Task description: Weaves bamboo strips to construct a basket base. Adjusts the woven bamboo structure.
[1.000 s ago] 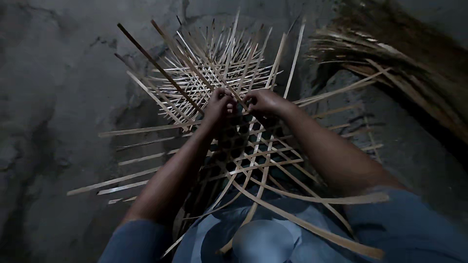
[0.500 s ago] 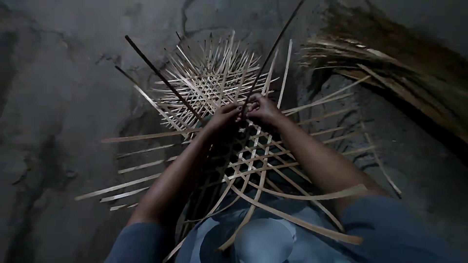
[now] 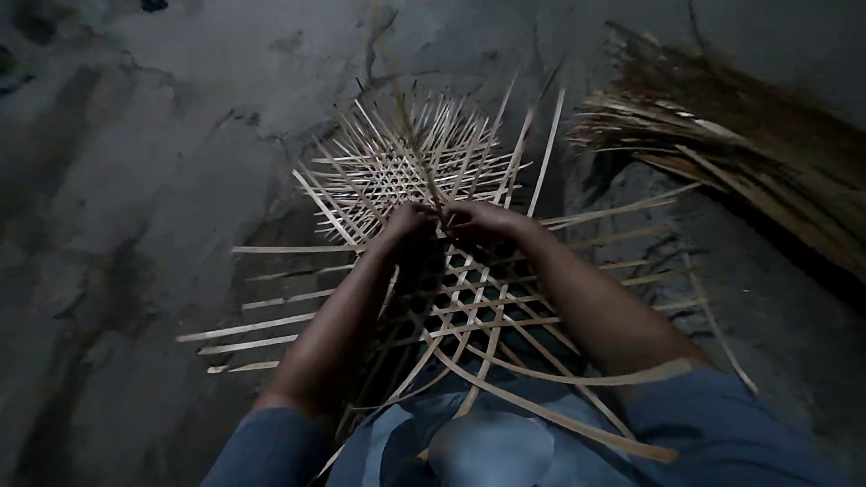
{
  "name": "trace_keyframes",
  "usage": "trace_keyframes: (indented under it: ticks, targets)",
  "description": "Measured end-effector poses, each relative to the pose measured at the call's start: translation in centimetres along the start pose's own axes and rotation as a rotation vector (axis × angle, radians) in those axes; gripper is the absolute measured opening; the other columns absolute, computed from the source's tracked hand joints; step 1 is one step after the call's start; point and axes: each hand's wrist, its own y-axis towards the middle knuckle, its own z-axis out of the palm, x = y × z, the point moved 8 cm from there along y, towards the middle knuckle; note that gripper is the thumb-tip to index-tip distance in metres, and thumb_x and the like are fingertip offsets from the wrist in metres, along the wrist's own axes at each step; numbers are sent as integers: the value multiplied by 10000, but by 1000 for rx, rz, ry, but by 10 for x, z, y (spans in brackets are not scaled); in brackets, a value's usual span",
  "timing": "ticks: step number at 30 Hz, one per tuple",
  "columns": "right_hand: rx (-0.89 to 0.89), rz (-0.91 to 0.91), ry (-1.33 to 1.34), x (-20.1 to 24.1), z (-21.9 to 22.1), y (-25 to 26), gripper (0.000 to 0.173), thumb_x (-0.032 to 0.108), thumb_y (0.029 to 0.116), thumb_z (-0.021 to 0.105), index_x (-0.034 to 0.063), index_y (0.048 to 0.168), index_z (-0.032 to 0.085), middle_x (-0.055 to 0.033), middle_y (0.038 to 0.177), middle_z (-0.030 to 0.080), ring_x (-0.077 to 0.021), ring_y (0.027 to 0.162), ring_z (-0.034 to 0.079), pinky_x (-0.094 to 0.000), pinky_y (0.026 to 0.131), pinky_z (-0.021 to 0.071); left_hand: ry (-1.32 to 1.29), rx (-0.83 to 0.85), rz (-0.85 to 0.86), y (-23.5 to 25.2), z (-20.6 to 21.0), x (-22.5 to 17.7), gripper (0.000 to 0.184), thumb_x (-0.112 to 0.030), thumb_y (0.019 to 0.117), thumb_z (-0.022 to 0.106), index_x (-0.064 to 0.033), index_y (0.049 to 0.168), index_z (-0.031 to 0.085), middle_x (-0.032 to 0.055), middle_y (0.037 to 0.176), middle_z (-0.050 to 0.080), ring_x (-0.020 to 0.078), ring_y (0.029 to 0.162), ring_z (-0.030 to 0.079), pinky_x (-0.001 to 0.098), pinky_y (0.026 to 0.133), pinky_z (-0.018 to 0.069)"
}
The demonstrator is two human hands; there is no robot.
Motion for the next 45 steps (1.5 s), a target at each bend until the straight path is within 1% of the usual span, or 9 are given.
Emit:
trace_keyframes:
  ticks: [5,10,18,20,24,29,36,42,45]
  targets:
    - [-182,28,146,-28,-5,-15,197,145,994,641,92,1178,683,-83,1055,717,-178,839,700,-422,780,607,-315,123,139,-7,20,-8,349,-362,1075,504,-71,1231,617,15,883,620,76,697,581,258,637,526]
    - [-471,119,-122,-13,-5,-9,262,220,879,789,38,1055,723,-150,1041,729,-306,1007,700,-568,938,550,-358,115,413,-27,11,-9,329,-212,1055,563,-61,1336,643,77,1173,709,135,992,684,338,888,577]
    - [-163,94,-375,32,26,26,353,124,956,653,90,1307,664,-157,1165,705,-347,1085,681,-600,938,540,-787,-382,128,-33,-32,38,316,-120,1070,445,-44,1377,451,86,990,654,142,741,659,311,671,574]
    - [-88,117,-224,32,23,31,316,184,995,646,96,1298,659,-143,1153,718,-305,1053,697,-563,951,539,-594,-392,35,-19,-32,49,373,-103,1058,439,0,1416,428,107,928,639,151,672,630,314,623,559]
    - [-96,6,-51,16,19,29,293,164,1007,646,78,1287,627,-125,1172,708,-247,1064,695,-507,977,548,64,-48,61,-7,-24,20,325,-243,1068,524,-55,1297,657,201,1144,699,328,1048,681,571,956,519]
    - [-183,-3,121,3,18,18,251,151,991,671,44,1216,641,-108,1057,717,-214,889,712,-452,818,611,-267,158,284,-12,-28,26,236,-170,1055,558,-122,1283,598,63,1112,676,141,813,654,340,726,569]
    - [-265,127,44,3,24,29,239,183,952,720,55,1153,696,-113,1040,722,-210,896,697,-446,822,586,-247,127,485,-23,-33,24,229,-106,1026,588,-105,1236,682,50,1187,699,141,981,684,358,878,582]
    - [-596,130,-6,11,13,4,363,305,825,867,47,1009,689,-108,930,702,-234,819,685,-462,755,591,-3,-117,211,-23,-30,15,186,-174,956,705,-211,1126,772,34,988,764,174,863,722,472,845,583]
    - [-762,137,159,-6,-17,-10,408,177,943,727,26,1307,621,-146,1170,696,-208,897,721,-407,776,626,-157,-64,185,-21,-29,19,205,-137,962,707,-162,1158,758,58,963,758,156,777,717,387,761,607]
